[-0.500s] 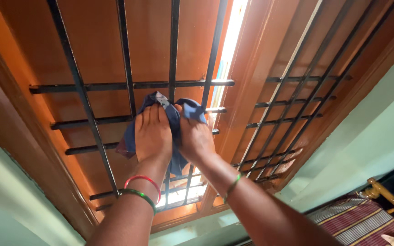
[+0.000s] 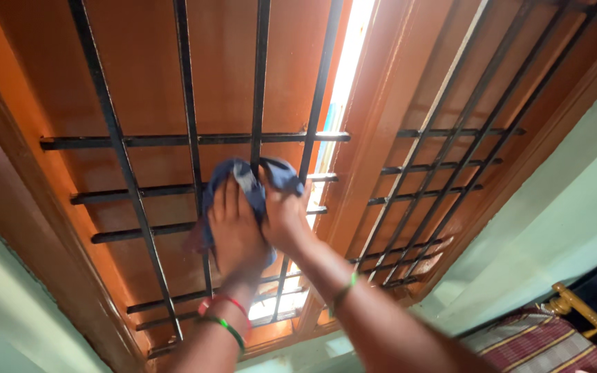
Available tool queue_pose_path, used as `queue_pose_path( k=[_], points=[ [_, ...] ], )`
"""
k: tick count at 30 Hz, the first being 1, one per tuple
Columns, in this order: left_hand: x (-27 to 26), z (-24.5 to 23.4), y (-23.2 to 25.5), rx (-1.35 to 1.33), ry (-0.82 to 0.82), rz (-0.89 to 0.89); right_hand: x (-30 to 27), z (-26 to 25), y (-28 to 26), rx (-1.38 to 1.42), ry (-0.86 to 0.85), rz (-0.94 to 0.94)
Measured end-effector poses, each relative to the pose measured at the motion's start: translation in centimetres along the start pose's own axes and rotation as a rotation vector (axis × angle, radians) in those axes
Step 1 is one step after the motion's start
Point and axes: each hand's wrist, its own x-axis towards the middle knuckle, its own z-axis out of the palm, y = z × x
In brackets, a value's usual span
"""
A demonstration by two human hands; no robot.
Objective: The person wipes the horizontal and vertical metal bars of a window grill using a blue cloth, moving across different sections of the frame.
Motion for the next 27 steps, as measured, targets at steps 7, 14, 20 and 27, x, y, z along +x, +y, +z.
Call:
queue_pose_path(
  k=[7, 14, 20, 27],
  points=[
    [-8.4, 3.2, -0.7, 0.066, 0.264, -0.083, -5.6, -1.3, -1.9, 0.514, 0.012, -0.047],
    [-8.6, -3.5, -6.6, 0.239, 0.387, -0.248, -4.4, -0.3, -7.2, 0.558, 0.268, -0.048],
    [-6.2, -6.7, -12.3, 0.497, 0.060, -0.316, -2.7, 2.5, -10.9, 0.277, 0.214, -0.338],
    [-3.8, -9.4, -13.6, 0.704, -0.297, -0.207, -3.1, 7.8, -10.2, 0.017, -0.064, -0.274]
  ],
)
